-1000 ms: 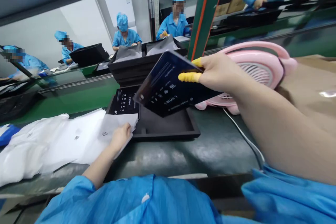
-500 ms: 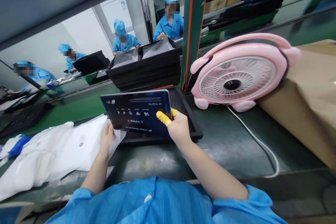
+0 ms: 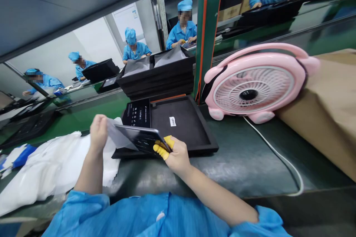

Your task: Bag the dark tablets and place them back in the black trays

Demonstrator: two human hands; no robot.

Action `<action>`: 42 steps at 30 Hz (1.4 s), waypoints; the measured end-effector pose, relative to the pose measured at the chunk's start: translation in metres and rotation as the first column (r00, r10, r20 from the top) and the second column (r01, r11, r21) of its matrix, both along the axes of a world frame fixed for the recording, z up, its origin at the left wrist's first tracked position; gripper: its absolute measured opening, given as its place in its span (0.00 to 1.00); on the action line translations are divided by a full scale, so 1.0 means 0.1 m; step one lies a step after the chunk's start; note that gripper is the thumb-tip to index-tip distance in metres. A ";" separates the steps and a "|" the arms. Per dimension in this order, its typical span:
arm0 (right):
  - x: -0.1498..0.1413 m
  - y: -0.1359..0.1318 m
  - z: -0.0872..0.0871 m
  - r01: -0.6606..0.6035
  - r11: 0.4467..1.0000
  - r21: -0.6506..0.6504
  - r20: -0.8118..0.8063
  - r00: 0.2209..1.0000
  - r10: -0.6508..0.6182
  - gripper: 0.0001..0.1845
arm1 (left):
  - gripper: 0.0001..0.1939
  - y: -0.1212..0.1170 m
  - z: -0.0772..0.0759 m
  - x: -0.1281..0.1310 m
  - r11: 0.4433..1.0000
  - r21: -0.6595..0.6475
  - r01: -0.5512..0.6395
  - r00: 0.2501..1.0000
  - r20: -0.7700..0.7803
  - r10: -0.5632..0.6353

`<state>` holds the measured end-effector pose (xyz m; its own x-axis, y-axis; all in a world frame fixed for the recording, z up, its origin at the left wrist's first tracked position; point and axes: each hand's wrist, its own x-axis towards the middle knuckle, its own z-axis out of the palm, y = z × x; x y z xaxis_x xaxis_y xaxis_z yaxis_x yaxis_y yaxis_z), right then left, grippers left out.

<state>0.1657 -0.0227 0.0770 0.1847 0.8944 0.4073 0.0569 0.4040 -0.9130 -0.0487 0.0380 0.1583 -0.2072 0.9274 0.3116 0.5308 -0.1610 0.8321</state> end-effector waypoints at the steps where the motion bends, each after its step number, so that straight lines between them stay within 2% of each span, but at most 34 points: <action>1: -0.01 0.03 -0.02 -0.008 1.000 -0.025 -0.027 1.000 0.007 0.12 | 0.08 -0.04 0.02 0.07 0.996 0.034 0.079 0.995 -0.067 -0.076; 3: 0.00 0.12 -0.06 0.006 0.995 -0.102 -0.133 0.991 -0.019 0.14 | 0.07 -0.13 -0.03 0.21 0.952 0.076 0.297 0.933 -0.234 -0.272; 5: 0.05 0.23 -0.08 0.053 0.985 -0.167 -0.284 0.954 -0.099 0.17 | 0.08 -0.22 -0.15 0.30 0.887 0.083 0.454 0.844 -0.359 -0.399; 7: 0.09 0.34 -0.07 0.098 0.974 -0.205 -0.443 0.878 -0.181 0.20 | 0.09 -0.28 -0.27 0.35 0.863 0.063 0.501 0.802 -0.409 -0.435; 9: 0.11 0.41 -0.03 0.131 0.967 -0.220 -0.567 0.789 -0.236 0.22 | 0.09 -0.27 -0.31 0.41 0.851 0.025 0.525 0.759 -0.466 -0.455; 11: 0.07 0.47 0.01 0.161 0.966 -0.203 -0.611 0.750 -0.253 0.23 | 0.09 -0.20 -0.22 0.51 0.817 -0.005 0.577 0.698 -0.515 -0.497; 12: 0.04 0.48 0.02 0.172 0.969 -0.177 -0.598 0.763 -0.244 0.22 | 0.09 -0.14 -0.14 0.59 0.799 -0.005 0.602 0.674 -0.533 -0.511; 16: -0.15 0.55 0.03 0.097 0.992 -0.076 -0.450 0.885 -0.121 0.18 | 0.09 0.07 0.20 0.99 0.760 0.006 0.650 0.631 -0.563 -0.535; 18: -0.19 0.58 0.02 0.045 0.997 -0.067 -0.427 0.902 -0.069 0.16 | 0.09 0.09 0.26 1.16 0.739 -0.012 0.674 0.602 -0.572 -0.558; 20: -0.18 0.61 0.02 0.027 0.997 -0.067 -0.434 0.899 -0.054 0.16 | 0.08 0.04 0.24 1.23 0.713 -0.033 0.700 0.568 -0.580 -0.584; 22: -0.12 0.62 0.04 0.016 0.997 -0.071 -0.440 0.897 -0.046 0.16 | 0.09 0.01 0.24 1.19 0.694 -0.048 0.718 0.543 -0.585 -0.602; 24: -0.02 0.62 0.10 -0.012 0.997 -0.071 -0.433 0.901 -0.020 0.15 | 0.11 0.05 0.33 1.04 0.699 -0.024 0.715 0.552 -0.595 -0.585; 27: 0.16 0.61 0.28 -0.095 0.994 -0.062 -0.397 0.916 0.062 0.15 | 0.15 0.25 0.64 0.78 0.788 0.111 0.606 0.652 -0.636 -0.412; 28: 0.23 0.61 0.36 -0.123 0.991 -0.057 -0.375 0.923 0.093 0.16 | 0.17 0.33 0.75 0.72 0.819 0.082 0.568 0.651 -0.653 -0.386; 29: 0.31 0.61 0.45 -0.150 0.987 -0.050 -0.341 0.932 0.124 0.17 | 0.19 0.39 0.83 0.67 0.839 0.005 0.545 0.632 -0.660 -0.406; 30: 0.41 0.62 0.55 -0.179 0.983 -0.044 -0.291 0.943 0.159 0.18 | 0.19 0.44 0.87 0.65 0.836 -0.105 0.539 0.606 -0.640 -0.472; 32: 0.63 0.63 0.76 -0.255 0.966 -0.040 -0.144 0.958 0.247 0.22 | 0.18 0.50 0.85 0.63 0.778 -0.260 0.572 0.603 -0.510 -0.614; 33: 0.75 0.64 0.88 -0.310 0.949 -0.054 -0.042 0.950 0.308 0.24 | 0.18 0.51 0.80 0.63 0.762 -0.252 0.597 0.642 -0.420 -0.641; 34: 0.88 0.65 0.99 -0.367 0.926 -0.086 0.081 0.924 0.374 0.26 | 0.18 0.51 0.71 0.62 0.772 -0.191 0.606 0.701 -0.329 -0.632; 36: 1.14 0.67 1.23 -0.435 0.874 -0.216 0.364 0.795 0.486 0.28 | 0.19 0.53 0.51 0.60 0.840 -0.022 0.542 0.829 -0.151 -0.539; 37: 1.26 0.68 1.35 -0.412 0.865 -0.287 0.508 0.699 0.502 0.29 | 0.20 0.54 0.41 0.59 0.876 0.046 0.480 0.877 -0.072 -0.476; 38: 1.37 0.69 1.47 -0.344 0.880 -0.328 0.647 0.597 0.474 0.28 | 0.20 0.56 0.31 0.58 0.906 0.093 0.414 0.910 -0.006 -0.415; 39: 1.47 0.72 1.61 -0.242 0.921 -0.306 0.770 0.506 0.389 0.27 | 0.19 0.57 0.23 0.58 0.926 0.120 0.357 0.930 0.042 -0.364; 40: 1.56 0.75 1.75 -0.132 0.968 -0.215 0.866 0.431 0.252 0.26 | 0.19 0.59 0.16 0.60 0.939 0.128 0.320 0.941 0.075 -0.331; 41: 1.61 0.79 1.89 -0.033 0.997 -0.069 0.923 0.378 0.076 0.24 | 0.19 0.60 0.09 0.63 0.945 0.123 0.303 0.944 0.099 -0.315; 42: 1.65 0.84 2.02 0.046 0.994 0.097 0.931 0.349 -0.107 0.22 | 0.19 0.61 0.04 0.68 0.948 0.115 0.298 0.943 0.121 -0.311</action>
